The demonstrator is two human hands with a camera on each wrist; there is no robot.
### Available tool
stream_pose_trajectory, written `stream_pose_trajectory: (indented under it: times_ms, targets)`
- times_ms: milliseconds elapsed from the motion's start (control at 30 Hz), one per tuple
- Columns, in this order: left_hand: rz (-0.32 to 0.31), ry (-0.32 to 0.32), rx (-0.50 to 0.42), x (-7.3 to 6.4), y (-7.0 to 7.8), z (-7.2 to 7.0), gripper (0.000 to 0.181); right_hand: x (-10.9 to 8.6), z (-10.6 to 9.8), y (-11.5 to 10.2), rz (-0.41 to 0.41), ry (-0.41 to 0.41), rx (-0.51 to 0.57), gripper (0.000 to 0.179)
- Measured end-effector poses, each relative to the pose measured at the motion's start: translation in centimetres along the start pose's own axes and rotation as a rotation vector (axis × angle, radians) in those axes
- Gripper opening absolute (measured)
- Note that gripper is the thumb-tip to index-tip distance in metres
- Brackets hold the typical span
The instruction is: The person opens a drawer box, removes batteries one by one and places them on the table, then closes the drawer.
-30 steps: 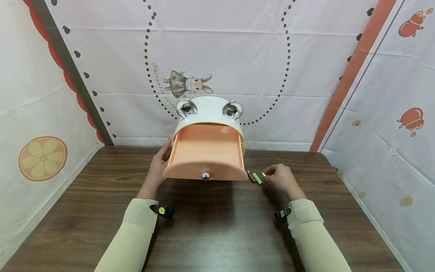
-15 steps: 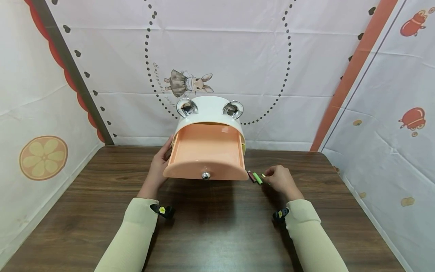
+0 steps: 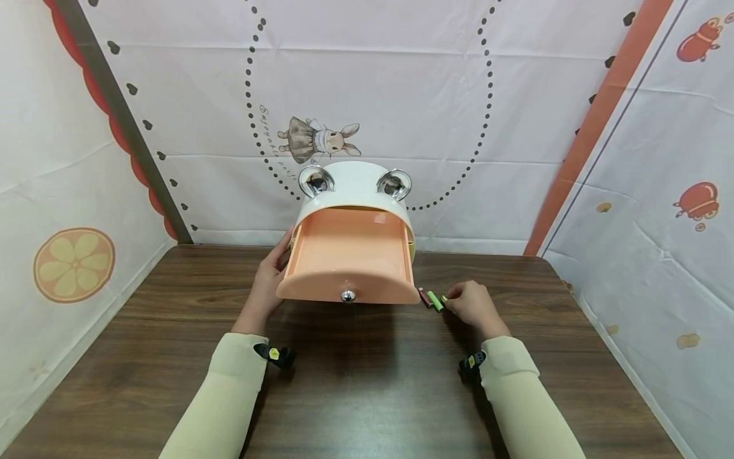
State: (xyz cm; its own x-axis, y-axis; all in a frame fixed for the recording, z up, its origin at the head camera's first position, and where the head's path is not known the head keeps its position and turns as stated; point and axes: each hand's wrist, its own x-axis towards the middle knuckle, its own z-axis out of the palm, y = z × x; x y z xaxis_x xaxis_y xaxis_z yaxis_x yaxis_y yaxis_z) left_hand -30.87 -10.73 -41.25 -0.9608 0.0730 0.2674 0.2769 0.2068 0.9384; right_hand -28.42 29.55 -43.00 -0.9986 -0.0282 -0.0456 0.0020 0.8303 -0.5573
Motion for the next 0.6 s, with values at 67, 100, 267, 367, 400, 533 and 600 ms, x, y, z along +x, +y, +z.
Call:
stream_pose_trajectory:
  times_ms: [67,100,267,367,400,533,600]
  targets:
    - [-0.010,-0.004,-0.008,0.0,0.2,0.0,0.056,0.0,0.0,0.0,0.003,0.001,-0.002,0.014]
    - [-0.016,-0.008,-0.015,0.0,0.4,-0.1,0.057,0.0,0.0,0.1,0.003,0.002,-0.004,0.014]
    - [-0.044,-0.021,-0.021,-0.8,2.5,-0.2,0.059,0.1,0.2,0.1,0.004,0.015,-0.030,0.013]
    - [-0.050,-0.023,0.000,-1.3,3.6,-0.2,0.059,0.2,0.3,0.1,0.001,0.025,-0.056,0.012]
    - [-0.051,-0.023,0.004,-1.3,3.7,-0.2,0.059,0.2,0.3,0.1,0.002,0.028,-0.063,0.012]
    - [-0.043,-0.028,0.004,-1.3,3.7,-0.3,0.058,0.2,0.4,0.2,0.010,0.029,-0.074,0.013]
    - [-0.039,-0.029,-0.010,-1.0,2.9,-0.3,0.059,0.2,0.4,0.1,0.013,0.028,-0.068,0.014]
